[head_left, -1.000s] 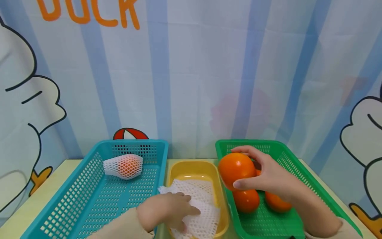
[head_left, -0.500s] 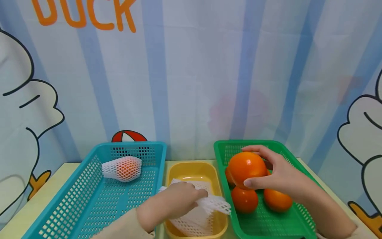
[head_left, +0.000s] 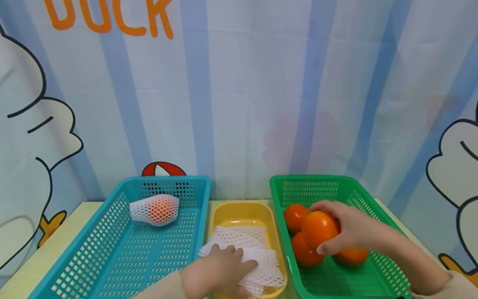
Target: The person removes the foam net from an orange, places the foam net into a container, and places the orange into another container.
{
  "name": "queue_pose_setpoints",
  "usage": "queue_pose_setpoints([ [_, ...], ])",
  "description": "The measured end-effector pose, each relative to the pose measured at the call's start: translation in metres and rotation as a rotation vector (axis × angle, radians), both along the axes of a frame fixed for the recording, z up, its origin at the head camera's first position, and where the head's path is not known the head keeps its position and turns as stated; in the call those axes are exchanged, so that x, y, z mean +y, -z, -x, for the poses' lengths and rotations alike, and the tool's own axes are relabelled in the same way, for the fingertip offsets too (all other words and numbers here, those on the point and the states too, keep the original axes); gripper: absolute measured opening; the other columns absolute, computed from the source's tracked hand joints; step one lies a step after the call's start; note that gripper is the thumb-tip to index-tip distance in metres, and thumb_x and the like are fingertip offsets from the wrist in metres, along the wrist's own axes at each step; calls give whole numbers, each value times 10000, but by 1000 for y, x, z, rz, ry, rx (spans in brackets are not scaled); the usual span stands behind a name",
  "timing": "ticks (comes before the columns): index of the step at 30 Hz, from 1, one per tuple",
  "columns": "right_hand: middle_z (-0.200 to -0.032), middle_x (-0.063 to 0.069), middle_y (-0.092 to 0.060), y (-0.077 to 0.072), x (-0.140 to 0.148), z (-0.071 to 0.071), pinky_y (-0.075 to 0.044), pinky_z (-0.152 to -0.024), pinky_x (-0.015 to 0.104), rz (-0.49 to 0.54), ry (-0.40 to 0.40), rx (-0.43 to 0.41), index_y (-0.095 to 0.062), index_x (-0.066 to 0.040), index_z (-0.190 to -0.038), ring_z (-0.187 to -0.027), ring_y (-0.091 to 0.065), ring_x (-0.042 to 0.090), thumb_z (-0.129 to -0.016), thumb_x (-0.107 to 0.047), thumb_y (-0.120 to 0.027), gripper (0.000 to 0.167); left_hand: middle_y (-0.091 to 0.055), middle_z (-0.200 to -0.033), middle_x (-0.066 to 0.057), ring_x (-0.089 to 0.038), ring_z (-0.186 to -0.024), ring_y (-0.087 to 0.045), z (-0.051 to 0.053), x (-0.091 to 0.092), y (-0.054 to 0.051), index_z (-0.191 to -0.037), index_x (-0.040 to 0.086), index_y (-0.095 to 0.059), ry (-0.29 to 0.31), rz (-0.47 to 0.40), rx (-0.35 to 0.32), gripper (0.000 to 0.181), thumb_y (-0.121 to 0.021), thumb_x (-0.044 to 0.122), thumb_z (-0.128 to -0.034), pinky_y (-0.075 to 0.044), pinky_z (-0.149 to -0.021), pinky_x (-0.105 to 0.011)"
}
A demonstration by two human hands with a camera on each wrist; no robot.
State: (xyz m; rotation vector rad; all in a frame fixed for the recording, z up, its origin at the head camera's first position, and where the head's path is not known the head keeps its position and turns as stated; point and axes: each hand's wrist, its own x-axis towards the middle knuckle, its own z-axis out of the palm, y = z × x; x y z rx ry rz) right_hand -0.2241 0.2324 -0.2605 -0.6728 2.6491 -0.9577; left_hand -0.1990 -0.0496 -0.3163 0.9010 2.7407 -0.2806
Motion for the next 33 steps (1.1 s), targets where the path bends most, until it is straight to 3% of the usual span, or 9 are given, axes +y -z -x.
queue_pose_setpoints([
  [3, -1095, 114, -513, 11, 3, 2, -450, -608, 376, -164, -53, -1, -490, -68, -1234, -811, -510, 220, -674, -201, -789, 648, -477, -1345, -50, -256, -1235, -429, 1, -5, -7, -1350, 299, -470, 7, -62, -19, 659, -571, 631, -790, -347, -957, -562],
  [7, -1002, 74, -516, 21, 6, 2, -438, -611, 395, -310, -49, -68, -525, -103, -1162, -789, -489, 228, -641, -151, -810, 595, -393, -1426, -69, -280, -1310, -344, 2, -14, -24, -1380, 270, -439, 17, -153, -47, 685, -555, 621, -802, -289, -986, -604],
  [13, -954, 42, -520, 46, 14, 10, -442, -640, 388, -391, -86, -116, -518, -115, -1150, -776, -481, 208, -632, -148, -829, 604, -323, -1476, -80, -298, -1358, -262, 2, -38, -49, -1416, 261, -386, -81, -265, -114, 696, -543, 589, -822, -230, -1022, -602],
  [16, -940, 35, -530, 60, 21, 15, -441, -643, 394, -412, -107, -117, -509, -98, -1139, -754, -475, 188, -649, -211, -834, 599, -318, -1477, -93, -309, -1353, -269, 3, -55, -56, -1428, 246, -369, -112, -309, -94, 702, -544, 574, -833, -244, -1019, -595],
  [20, -871, 33, -535, 68, 21, 13, -416, -606, 384, -374, -65, -133, -518, -95, -1048, -704, -465, 203, -656, -197, -839, 517, -332, -1461, -133, -348, -1332, -296, 5, -79, -58, -1427, 204, -377, -110, -351, -48, 695, -549, 550, -849, -298, -996, -573],
  [25, -850, 34, -528, 66, 15, 6, -397, -593, 372, -342, 2, -131, -523, -132, -1012, -702, -457, 218, -650, -140, -837, 480, -362, -1435, -166, -373, -1309, -328, 9, -100, -54, -1405, 147, -410, -115, -402, -29, 702, -563, 544, -846, -315, -994, -559],
  [33, -1024, 70, -551, 70, 28, 9, -468, -711, 463, -261, -81, -136, -538, -114, -1081, -879, -523, 239, -693, -233, -816, 492, -429, -1382, -130, -357, -1259, -397, 16, -122, -46, -1376, 139, -445, -122, -487, 14, 676, -598, 516, -836, -396, -933, -536],
])
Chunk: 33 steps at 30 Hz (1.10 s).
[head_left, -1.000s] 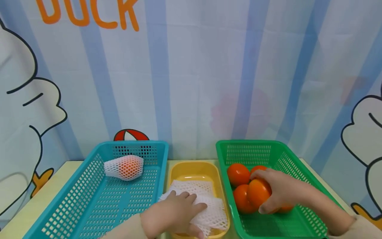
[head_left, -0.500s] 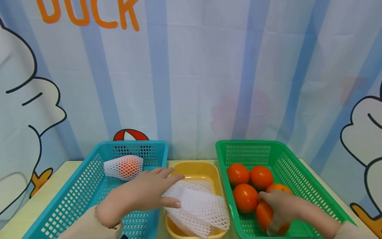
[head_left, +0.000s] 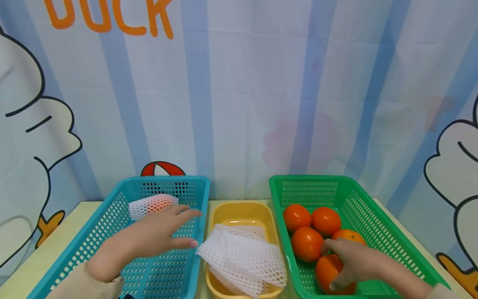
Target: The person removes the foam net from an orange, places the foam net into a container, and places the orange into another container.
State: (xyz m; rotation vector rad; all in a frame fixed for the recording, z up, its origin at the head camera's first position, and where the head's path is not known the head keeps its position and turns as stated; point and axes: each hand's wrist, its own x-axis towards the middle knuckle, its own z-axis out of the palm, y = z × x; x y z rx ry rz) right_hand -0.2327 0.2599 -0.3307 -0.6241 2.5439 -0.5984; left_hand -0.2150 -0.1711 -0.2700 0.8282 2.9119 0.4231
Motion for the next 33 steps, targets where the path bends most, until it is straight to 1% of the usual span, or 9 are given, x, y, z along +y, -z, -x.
queue_pose_setpoints([
  [4, -1049, 81, -550, -6, 2, -3, -458, -712, 451, 70, 15, -22, -540, -76, -1127, -888, -505, 258, -709, -201, -805, 511, -493, -1312, -94, -312, -1193, -464, 7, -9, 3, -1341, 124, -483, -10, -18, 62, 628, -626, 472, -838, -438, -904, -489],
  [9, -1107, 120, -550, -18, 6, -8, -452, -729, 485, 79, 16, 30, -547, -57, -1133, -932, -509, 307, -730, -214, -791, 498, -526, -1268, -78, -293, -1150, -493, 16, -22, 7, -1312, 109, -510, -16, -14, 151, 588, -638, 440, -844, -453, -887, -461],
  [12, -1115, 149, -555, -26, 12, -8, -460, -723, 496, 87, 23, 57, -546, -31, -1144, -964, -521, 355, -747, -213, -776, 493, -525, -1276, -99, -326, -1162, -486, 19, -29, 7, -1304, 105, -519, -43, -16, 160, 582, -631, 449, -848, -442, -888, -491],
  [16, -1111, 165, -566, -36, 27, -8, -477, -694, 451, 97, 48, 84, -528, 17, -1184, -966, -532, 368, -785, -201, -742, 502, -497, -1303, -155, -399, -1196, -442, 24, -42, 8, -1313, 85, -505, -78, -34, 137, 585, -627, 432, -858, -409, -894, -553],
  [21, -1000, 125, -555, -46, 52, -8, -474, -617, 347, 117, 118, 121, -493, 46, -1223, -819, -562, 254, -817, -174, -706, 508, -484, -1295, -201, -435, -1178, -434, 32, -61, 13, -1309, 72, -497, -101, -54, 157, 561, -657, 359, -854, -413, -867, -575],
  [24, -957, 119, -529, -51, 67, -7, -477, -602, 336, 138, 185, 107, -444, 92, -1244, -765, -572, 218, -831, -157, -691, 542, -466, -1296, -237, -444, -1157, -445, 38, -71, 17, -1312, 45, -484, -119, -64, 169, 581, -677, 325, -842, -424, -843, -579],
  [26, -957, 127, -535, -53, 75, -7, -493, -624, 357, 134, 242, 93, -414, 124, -1250, -772, -593, 227, -837, -157, -688, 570, -450, -1303, -260, -454, -1157, -443, 42, -76, 19, -1316, 32, -475, -130, -68, 174, 590, -685, 306, -837, -420, -839, -586],
  [30, -951, 127, -554, -49, 90, -3, -501, -644, 391, 64, 361, 104, -395, 137, -1259, -792, -598, 240, -836, -207, -697, 624, -441, -1302, -284, -476, -1166, -426, 49, -85, 23, -1313, 11, -472, -136, -69, 187, 588, -695, 266, -832, -413, -839, -598],
  [33, -942, 134, -557, -39, 105, 3, -499, -640, 399, 15, 398, 131, -400, 131, -1256, -793, -590, 244, -823, -242, -711, 650, -440, -1299, -289, -480, -1166, -423, 53, -87, 25, -1309, 5, -473, -137, -66, 185, 579, -697, 242, -831, -419, -838, -595],
])
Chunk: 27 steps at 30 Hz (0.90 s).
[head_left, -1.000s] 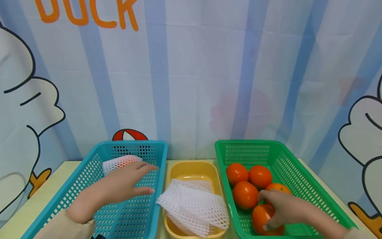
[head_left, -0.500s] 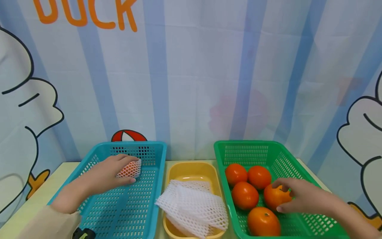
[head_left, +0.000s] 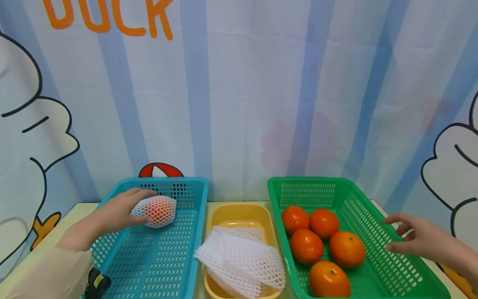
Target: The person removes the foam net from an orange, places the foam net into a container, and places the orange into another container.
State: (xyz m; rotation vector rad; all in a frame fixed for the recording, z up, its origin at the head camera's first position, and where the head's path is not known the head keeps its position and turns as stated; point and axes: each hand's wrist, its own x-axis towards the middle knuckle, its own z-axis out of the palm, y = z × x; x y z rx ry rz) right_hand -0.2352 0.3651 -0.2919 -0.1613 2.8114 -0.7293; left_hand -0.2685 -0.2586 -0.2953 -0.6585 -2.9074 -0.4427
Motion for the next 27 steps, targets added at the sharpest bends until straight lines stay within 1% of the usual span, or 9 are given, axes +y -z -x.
queue_pose_setpoints([
  [3, -928, 116, -551, 13, 15, 6, -496, -638, 375, -28, 65, 2, -394, 115, -1265, -783, -583, 218, -770, -262, -756, 720, -439, -1298, -288, -476, -1159, -431, 3, -1, 2, -1308, 14, -476, -7, 6, -6, 573, -702, 230, -827, -427, -830, -591],
  [6, -899, 116, -535, 21, 24, 7, -491, -630, 370, -8, 86, -8, -362, 139, -1272, -755, -573, 212, -756, -227, -767, 751, -434, -1302, -290, -475, -1154, -437, 5, -1, 5, -1311, 18, -472, -18, 7, -9, 579, -708, 219, -822, -426, -828, -594],
  [7, -901, 120, -537, 23, 25, 6, -496, -633, 373, 5, 100, -17, -346, 145, -1279, -760, -581, 220, -759, -213, -764, 757, -433, -1303, -291, -475, -1153, -439, 6, -1, 6, -1311, 15, -471, -20, 6, -10, 581, -709, 216, -821, -424, -830, -595],
  [10, -901, 158, -543, 24, 24, 3, -503, -637, 409, 60, 88, -38, -283, 191, -1282, -766, -596, 266, -803, -160, -722, 738, -428, -1306, -298, -479, -1152, -437, 8, -1, 10, -1315, 5, -465, -29, 0, -21, 589, -711, 206, -819, -418, -835, -600],
  [12, -918, 171, -558, 24, 22, 3, -508, -653, 426, 80, 100, -54, -235, 202, -1294, -792, -611, 291, -823, -151, -698, 749, -426, -1306, -300, -482, -1153, -433, 10, -2, 13, -1317, -2, -460, -35, -4, -31, 591, -711, 196, -820, -418, -837, -599],
  [16, -911, 165, -581, 27, 19, 2, -507, -666, 435, 119, 116, -74, -154, 221, -1303, -785, -612, 279, -838, -138, -672, 783, -415, -1308, -305, -489, -1155, -421, 13, -2, 20, -1316, -2, -456, -41, -11, -39, 589, -713, 176, -817, -419, -835, -595],
  [22, -863, 117, -607, 38, 22, 5, -506, -658, 432, 202, 145, -121, -109, 200, -1322, -750, -612, 270, -803, 25, -595, 732, -422, -1296, -304, -487, -1137, -432, 18, -2, 26, -1310, -11, -462, -28, -23, 5, 601, -732, 143, -795, -436, -818, -574],
  [24, -864, 122, -610, 40, 23, 5, -509, -660, 444, 246, 171, -151, -81, 174, -1340, -750, -618, 286, -797, 64, -561, 733, -417, -1299, -303, -488, -1138, -428, 19, 0, 28, -1317, -13, -455, -24, -34, 7, 612, -734, 139, -794, -439, -814, -572],
  [27, -891, 145, -609, 41, 23, 4, -509, -668, 454, 303, 215, -172, -49, 140, -1363, -764, -620, 298, -798, 98, -541, 751, -409, -1304, -303, -487, -1142, -419, 22, 4, 31, -1322, -7, -450, -24, -43, 2, 619, -736, 134, -792, -435, -817, -577],
])
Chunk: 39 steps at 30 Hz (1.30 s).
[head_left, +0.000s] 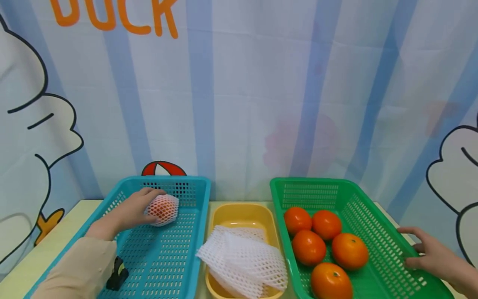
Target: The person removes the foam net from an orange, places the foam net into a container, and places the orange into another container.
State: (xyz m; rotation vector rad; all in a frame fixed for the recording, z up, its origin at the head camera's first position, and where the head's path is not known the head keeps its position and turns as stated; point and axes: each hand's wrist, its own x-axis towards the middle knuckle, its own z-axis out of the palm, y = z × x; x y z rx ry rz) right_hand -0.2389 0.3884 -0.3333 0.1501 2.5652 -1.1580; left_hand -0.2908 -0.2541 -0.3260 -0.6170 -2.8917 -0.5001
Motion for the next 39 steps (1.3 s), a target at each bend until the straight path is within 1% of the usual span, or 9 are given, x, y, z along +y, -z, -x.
queue_pose_setpoints([
  [6, -904, 168, -603, 2, 1, -4, -514, -677, 475, 107, 64, -13, 3, 96, -1395, -770, -630, 332, -807, 106, -519, 786, -445, -1266, -285, -468, -1108, -441, 7, 8, 7, -1306, -6, -468, -16, 0, 30, 629, -757, 98, -758, -443, -804, -571],
  [11, -907, 169, -604, 2, 1, -5, -516, -677, 476, 122, 65, -6, 15, 95, -1398, -774, -632, 336, -812, 110, -513, 789, -442, -1267, -277, -480, -1113, -428, 12, 8, 13, -1312, 8, -469, -42, 18, 48, 670, -784, 95, -727, -441, -776, -579],
  [18, -908, 164, -605, 2, 1, -3, -516, -673, 479, 137, 40, 13, 21, 95, -1397, -771, -633, 344, -815, 98, -516, 792, -403, -1314, -298, -509, -1173, -370, 22, 8, 18, -1334, 9, -449, -82, 91, 113, 771, -830, 131, -674, -362, -840, -651],
  [20, -909, 162, -607, 2, 2, -3, -518, -671, 482, 149, 27, 16, 30, 98, -1394, -774, -635, 351, -817, 93, -515, 795, -409, -1309, -298, -503, -1168, -382, 24, 8, 19, -1334, 4, -445, -91, 119, 125, 799, -844, 152, -657, -356, -842, -656],
  [26, -920, 171, -606, 3, 3, -3, -519, -671, 489, 170, 31, 3, 49, 86, -1401, -781, -637, 361, -814, 78, -518, 816, -423, -1278, -300, -488, -1128, -425, 31, 9, 31, -1351, -26, -394, -123, 182, 83, 915, -874, 222, -613, -376, -826, -642],
  [28, -915, 171, -608, 3, 5, -4, -520, -670, 492, 172, 44, -3, 45, 79, -1404, -780, -638, 364, -812, 78, -522, 820, -407, -1286, -307, -496, -1130, -418, 31, 8, 34, -1358, -31, -372, -142, 176, 51, 945, -880, 218, -602, -381, -824, -636],
  [32, -900, 161, -620, 6, 8, -4, -519, -671, 497, 187, 61, -14, 39, 76, -1405, -786, -639, 373, -807, 89, -527, 823, -404, -1255, -310, -496, -1096, -430, 29, 6, 40, -1347, -31, -352, -158, 137, 25, 941, -881, 186, -600, -408, -793, -615],
  [36, -897, 158, -622, 8, 9, -5, -519, -672, 502, 202, 61, -16, 54, 71, -1408, -787, -639, 382, -804, 97, -521, 834, -456, -1114, -284, -448, -961, -484, 30, 3, 44, -1286, -9, -381, -153, 92, 46, 864, -879, 162, -601, -430, -743, -579],
  [39, -894, 163, -619, 7, 8, -5, -520, -671, 502, 203, 74, -20, 59, 64, -1410, -784, -641, 385, -803, 100, -520, 840, -448, -1051, -271, -398, -873, -496, 33, 1, 48, -1239, 12, -392, -150, 60, 57, 836, -886, 148, -579, -440, -713, -549],
])
